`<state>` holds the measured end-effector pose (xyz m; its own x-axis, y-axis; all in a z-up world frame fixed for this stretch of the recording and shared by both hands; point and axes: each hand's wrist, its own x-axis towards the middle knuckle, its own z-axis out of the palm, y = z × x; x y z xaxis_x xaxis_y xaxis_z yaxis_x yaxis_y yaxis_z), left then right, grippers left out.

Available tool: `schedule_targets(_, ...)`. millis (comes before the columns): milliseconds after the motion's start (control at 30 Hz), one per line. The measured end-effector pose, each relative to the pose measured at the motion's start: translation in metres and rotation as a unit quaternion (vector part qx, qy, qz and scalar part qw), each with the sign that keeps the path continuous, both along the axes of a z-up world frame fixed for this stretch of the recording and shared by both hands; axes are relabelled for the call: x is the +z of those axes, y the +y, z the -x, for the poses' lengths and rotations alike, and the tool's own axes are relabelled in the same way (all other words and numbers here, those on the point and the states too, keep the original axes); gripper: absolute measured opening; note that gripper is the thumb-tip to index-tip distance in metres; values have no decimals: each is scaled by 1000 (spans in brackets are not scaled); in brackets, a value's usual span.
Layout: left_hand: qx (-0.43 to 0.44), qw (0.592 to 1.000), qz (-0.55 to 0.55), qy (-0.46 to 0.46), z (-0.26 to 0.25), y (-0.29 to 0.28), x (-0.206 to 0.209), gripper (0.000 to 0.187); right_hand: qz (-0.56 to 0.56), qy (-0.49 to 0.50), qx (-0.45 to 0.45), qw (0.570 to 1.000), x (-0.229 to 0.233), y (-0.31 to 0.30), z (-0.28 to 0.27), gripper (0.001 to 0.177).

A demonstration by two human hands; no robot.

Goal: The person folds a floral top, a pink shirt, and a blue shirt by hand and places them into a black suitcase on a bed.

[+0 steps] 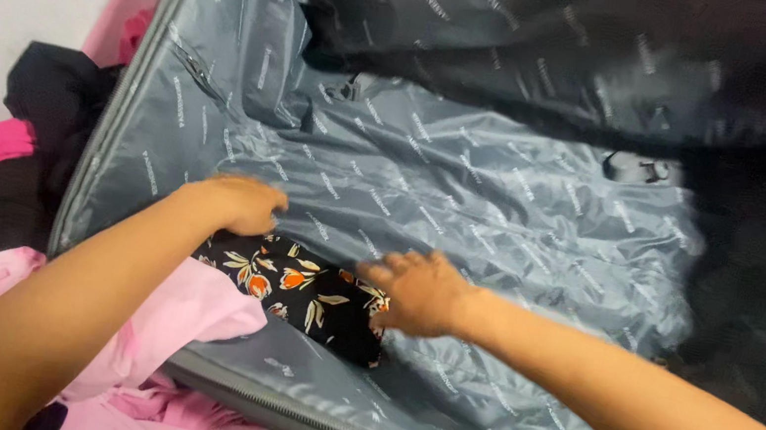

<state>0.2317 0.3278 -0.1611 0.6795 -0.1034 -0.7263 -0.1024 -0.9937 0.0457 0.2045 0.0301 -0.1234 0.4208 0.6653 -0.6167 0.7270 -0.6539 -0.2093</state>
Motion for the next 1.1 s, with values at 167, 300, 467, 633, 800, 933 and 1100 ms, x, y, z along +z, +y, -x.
schedule_targets(167,55,988,145,8,14,-9,71,49,-18,-5,-45,999,67,-25,-9,73)
schedule_targets(300,144,963,226,40,40,-5,119,56,-109,9,-47,993,109,-34,14,68)
schedule_targets(467,158,978,136,-10,84,22,158,56,-235,18,-21,972,131,-15,57,51)
schedule_targets(633,196,961,178,-75,141,41,166,50,-326,-32,-6,945,145,19,102,44)
schedule_targets(800,116,902,156,-387,196,42,161,33,-371,-103,-39,922,142,52,141,49)
schedule_targets(933,134,808,302,-489,220,8,174,27,-495,-212,-53,841,116,77,164,69)
schedule_targets(1100,67,679,501,-532,248,-65,229,25,-707,151,-201,661,90,97,162,38)
